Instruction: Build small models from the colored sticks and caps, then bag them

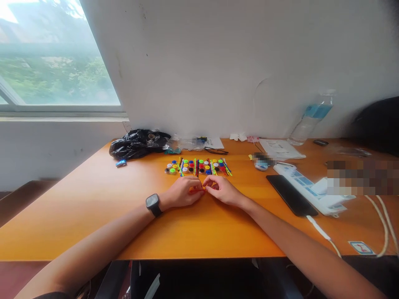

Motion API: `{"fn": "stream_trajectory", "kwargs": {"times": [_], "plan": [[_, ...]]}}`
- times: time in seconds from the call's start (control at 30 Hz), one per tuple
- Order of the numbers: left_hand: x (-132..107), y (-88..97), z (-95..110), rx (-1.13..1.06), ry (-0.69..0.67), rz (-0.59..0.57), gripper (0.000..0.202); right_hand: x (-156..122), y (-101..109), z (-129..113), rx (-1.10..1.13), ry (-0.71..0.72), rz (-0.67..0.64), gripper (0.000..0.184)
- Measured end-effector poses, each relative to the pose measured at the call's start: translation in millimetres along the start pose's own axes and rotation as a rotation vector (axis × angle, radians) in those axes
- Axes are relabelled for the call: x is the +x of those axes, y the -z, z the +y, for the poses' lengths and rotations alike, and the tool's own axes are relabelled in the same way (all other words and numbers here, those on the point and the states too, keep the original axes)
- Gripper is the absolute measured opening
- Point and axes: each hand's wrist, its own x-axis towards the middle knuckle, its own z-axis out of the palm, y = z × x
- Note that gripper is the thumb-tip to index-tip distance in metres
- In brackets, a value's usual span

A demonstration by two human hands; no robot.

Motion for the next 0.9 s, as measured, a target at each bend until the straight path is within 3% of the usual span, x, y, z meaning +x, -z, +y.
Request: {"fn": "stream_trajectory", "kwargs": {"times": [0.3,0.5,0.63,0.7,0.8,0.9], "plan": [[2.6,5.0,11.0,0.125,-0.12,-0.023,0.011,-3.3,4.3,-8.5,-0.101,-0.025,-0.002,0.015],[-2.7,18.8,10.0,0.133,-0.011,0.158,0.024,-6.1,14.6,-25.9,-0.312,-0.072,0.225,0.03],[-5.1,21.3,4.9,0.124,0.052,0.235,0.024,-13.1,8.8,-37.8,-0.41,-0.114,0.308,0.031],[-4.7,19.7,3.2,0.131,0.082,0.263,0.028,-17.1,4.2,-42.6,-0.368,-0.138,0.29,0.034],[-3.5,17.2,2.1,0.151,0.107,0.303,0.031,-19.8,1.8,-45.8,-0.108,-0.211,0.198,0.048],[-3.1,16.5,1.1,0.171,0.122,0.329,0.033,-16.9,6.5,-44.2,0.097,-0.202,0.254,0.054]]}}
